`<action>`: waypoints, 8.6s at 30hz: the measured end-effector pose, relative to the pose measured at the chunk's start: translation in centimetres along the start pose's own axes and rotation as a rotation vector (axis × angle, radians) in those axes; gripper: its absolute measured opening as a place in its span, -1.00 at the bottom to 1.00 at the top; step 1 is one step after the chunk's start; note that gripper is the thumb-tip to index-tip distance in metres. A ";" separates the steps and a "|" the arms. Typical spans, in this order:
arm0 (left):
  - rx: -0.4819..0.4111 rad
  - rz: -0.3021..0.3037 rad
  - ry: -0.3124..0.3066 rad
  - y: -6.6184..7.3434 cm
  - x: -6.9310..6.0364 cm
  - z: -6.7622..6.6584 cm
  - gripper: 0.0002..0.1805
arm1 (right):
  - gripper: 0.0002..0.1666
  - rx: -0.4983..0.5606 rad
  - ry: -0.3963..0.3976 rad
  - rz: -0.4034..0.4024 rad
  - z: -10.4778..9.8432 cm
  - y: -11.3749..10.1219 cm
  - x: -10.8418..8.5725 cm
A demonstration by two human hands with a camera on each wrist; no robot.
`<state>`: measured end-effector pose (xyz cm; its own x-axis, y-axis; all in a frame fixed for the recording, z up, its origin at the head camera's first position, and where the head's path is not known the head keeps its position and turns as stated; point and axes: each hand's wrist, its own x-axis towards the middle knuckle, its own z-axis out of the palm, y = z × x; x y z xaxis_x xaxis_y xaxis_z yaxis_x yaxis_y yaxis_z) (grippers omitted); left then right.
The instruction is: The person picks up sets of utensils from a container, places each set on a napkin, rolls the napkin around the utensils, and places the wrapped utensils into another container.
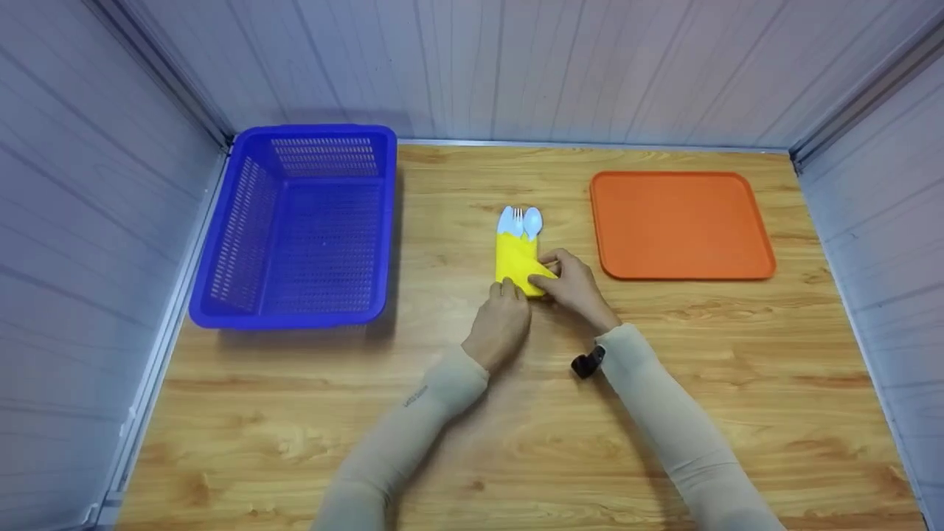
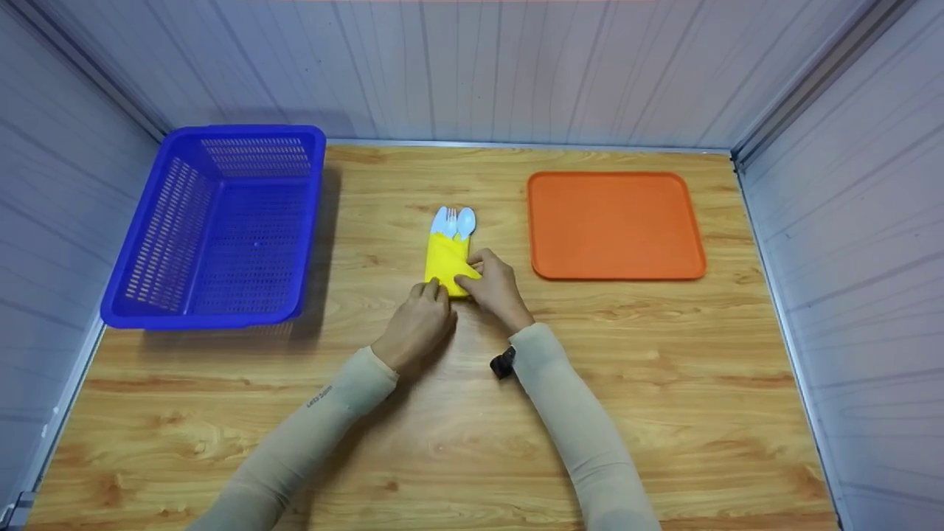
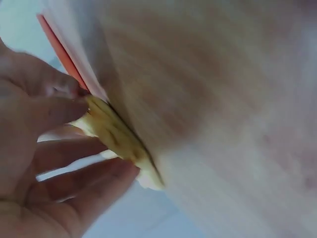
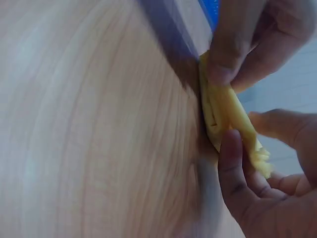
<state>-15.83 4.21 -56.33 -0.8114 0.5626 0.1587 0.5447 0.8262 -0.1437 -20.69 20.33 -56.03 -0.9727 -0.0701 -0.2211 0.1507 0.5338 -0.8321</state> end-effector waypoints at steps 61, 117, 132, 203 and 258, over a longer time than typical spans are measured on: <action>-1.786 -0.746 -0.211 -5.2 2.1 1.0 -0.55 | -0.49 0.373 -0.084 0.113 -0.4 -1.1 -2.1; -1.711 -0.383 0.578 -0.5 0.0 -4.8 -0.64 | -0.67 0.367 0.312 -0.489 -1.4 -6.4 -7.9; -1.958 -0.209 0.122 -4.3 0.0 -4.3 -0.54 | -0.75 0.630 0.089 -0.470 -2.3 -3.6 -8.0; -1.572 -0.645 0.104 -19.5 -1.1 -12.3 -0.59 | -0.69 0.768 0.068 -0.440 -2.0 -2.6 -8.6; -1.104 -1.136 -0.567 -28.0 -0.5 -1.0 -0.32 | -0.72 0.618 0.082 -0.348 -1.9 -0.9 -8.9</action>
<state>-30.47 -19.17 -51.38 -0.7046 -0.1697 -0.6890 -0.6514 0.5398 0.5332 -12.46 22.04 -52.37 -0.9890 -0.0733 0.1284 -0.1221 -0.0847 -0.9889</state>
